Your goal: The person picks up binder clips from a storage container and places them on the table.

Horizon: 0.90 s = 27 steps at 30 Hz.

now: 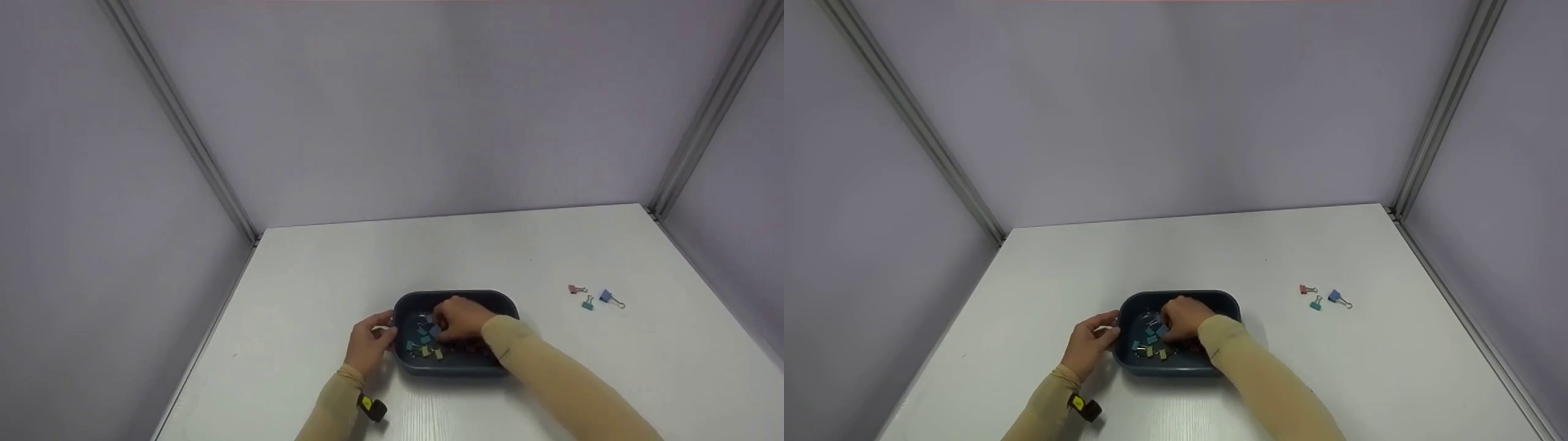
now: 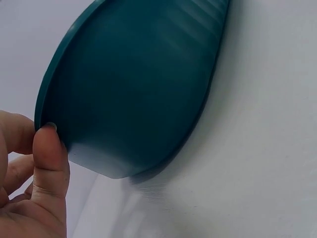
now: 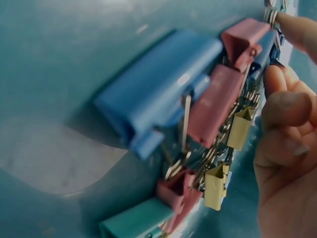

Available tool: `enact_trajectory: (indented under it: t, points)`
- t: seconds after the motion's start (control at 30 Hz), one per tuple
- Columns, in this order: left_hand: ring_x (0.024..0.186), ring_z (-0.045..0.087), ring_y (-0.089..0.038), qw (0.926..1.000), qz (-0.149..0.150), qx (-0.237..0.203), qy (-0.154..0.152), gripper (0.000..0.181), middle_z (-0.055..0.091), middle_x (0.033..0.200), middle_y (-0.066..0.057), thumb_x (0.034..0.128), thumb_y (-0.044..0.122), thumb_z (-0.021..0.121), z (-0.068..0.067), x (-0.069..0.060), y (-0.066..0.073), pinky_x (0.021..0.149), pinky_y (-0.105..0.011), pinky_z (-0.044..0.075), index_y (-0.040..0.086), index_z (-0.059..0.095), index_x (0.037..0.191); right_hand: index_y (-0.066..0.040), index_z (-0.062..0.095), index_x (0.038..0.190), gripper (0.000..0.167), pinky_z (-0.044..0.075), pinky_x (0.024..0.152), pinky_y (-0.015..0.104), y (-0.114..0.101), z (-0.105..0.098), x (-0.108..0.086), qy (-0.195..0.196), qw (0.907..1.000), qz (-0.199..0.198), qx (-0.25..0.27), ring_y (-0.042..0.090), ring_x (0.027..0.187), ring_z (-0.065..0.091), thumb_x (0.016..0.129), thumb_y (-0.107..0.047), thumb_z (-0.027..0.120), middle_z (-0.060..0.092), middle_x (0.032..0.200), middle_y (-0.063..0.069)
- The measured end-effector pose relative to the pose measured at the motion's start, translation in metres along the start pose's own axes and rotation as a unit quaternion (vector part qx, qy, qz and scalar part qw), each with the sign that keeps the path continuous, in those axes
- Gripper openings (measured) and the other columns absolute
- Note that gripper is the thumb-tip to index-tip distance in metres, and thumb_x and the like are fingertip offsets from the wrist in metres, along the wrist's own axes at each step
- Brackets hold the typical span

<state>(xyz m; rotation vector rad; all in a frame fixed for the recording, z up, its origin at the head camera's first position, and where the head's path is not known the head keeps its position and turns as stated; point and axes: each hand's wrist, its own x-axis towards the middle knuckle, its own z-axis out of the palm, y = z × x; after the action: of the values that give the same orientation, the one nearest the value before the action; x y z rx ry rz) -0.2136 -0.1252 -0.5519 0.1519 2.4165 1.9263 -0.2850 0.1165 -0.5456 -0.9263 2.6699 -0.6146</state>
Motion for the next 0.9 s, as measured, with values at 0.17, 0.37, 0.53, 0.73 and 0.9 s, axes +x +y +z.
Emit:
enact_trajectory:
  t: [0.17,0.37,0.53,0.73,0.9]
  points:
    - [0.080,0.063,-0.017,1.0000,-0.001,0.004,0.000,0.037,0.061,0.111,-0.013,0.0924,0.009,0.063,0.0000,0.0041,-0.0098,0.067,-0.029,0.055,0.004,0.058,0.129,-0.010,0.071,0.098,0.023,0.048,0.059,0.026,0.0022,0.0002,0.0006,-0.002,1.0000,-0.008,0.003,0.007,0.063,0.055,0.076,-0.018,0.073,0.061,0.074,-0.008]
    - [0.081,0.063,-0.017,0.9999,-0.004,0.009,0.004,0.037,0.061,0.110,-0.010,0.0921,0.009,0.064,0.0010,0.0074,-0.0089,0.068,-0.029,0.055,0.005,0.059,0.128,-0.011,0.071,0.099,0.028,0.047,0.060,0.026,0.0060,-0.0005,0.0028,-0.007,1.0000,-0.006,0.001,0.008,0.065,0.055,0.074,-0.023,0.075,0.060,0.075,-0.009]
    - [0.083,0.063,-0.017,1.0000,-0.002,0.008,0.003,0.037,0.061,0.111,-0.011,0.0922,0.009,0.064,0.0029,0.0088,-0.0074,0.069,-0.029,0.055,0.004,0.058,0.128,-0.012,0.071,0.100,0.037,0.048,0.062,0.026,0.0076,-0.0012,0.0022,-0.005,0.9999,-0.013,-0.002,0.007,0.068,0.056,0.074,-0.037,0.080,0.061,0.078,-0.010]
    - [0.085,0.063,-0.019,1.0000,-0.005,0.003,-0.002,0.038,0.061,0.113,-0.016,0.0918,0.010,0.064,0.0038,0.0075,-0.0082,0.069,-0.029,0.055,0.004,0.058,0.128,-0.010,0.071,0.101,0.036,0.049,0.063,0.026,0.0051,-0.0010,-0.0018,-0.007,0.9999,-0.003,0.009,0.007,0.069,0.057,0.076,-0.035,0.079,0.062,0.078,-0.009]
    - [0.083,0.063,-0.019,1.0000,-0.004,0.004,-0.001,0.037,0.061,0.112,-0.015,0.0918,0.009,0.064,0.0040,0.0084,-0.0073,0.068,-0.029,0.055,0.004,0.059,0.128,-0.009,0.072,0.104,0.037,0.049,0.062,0.027,0.0042,-0.0033,-0.0016,-0.007,0.9998,0.013,0.016,0.008,0.068,0.057,0.076,-0.033,0.078,0.062,0.077,-0.009]
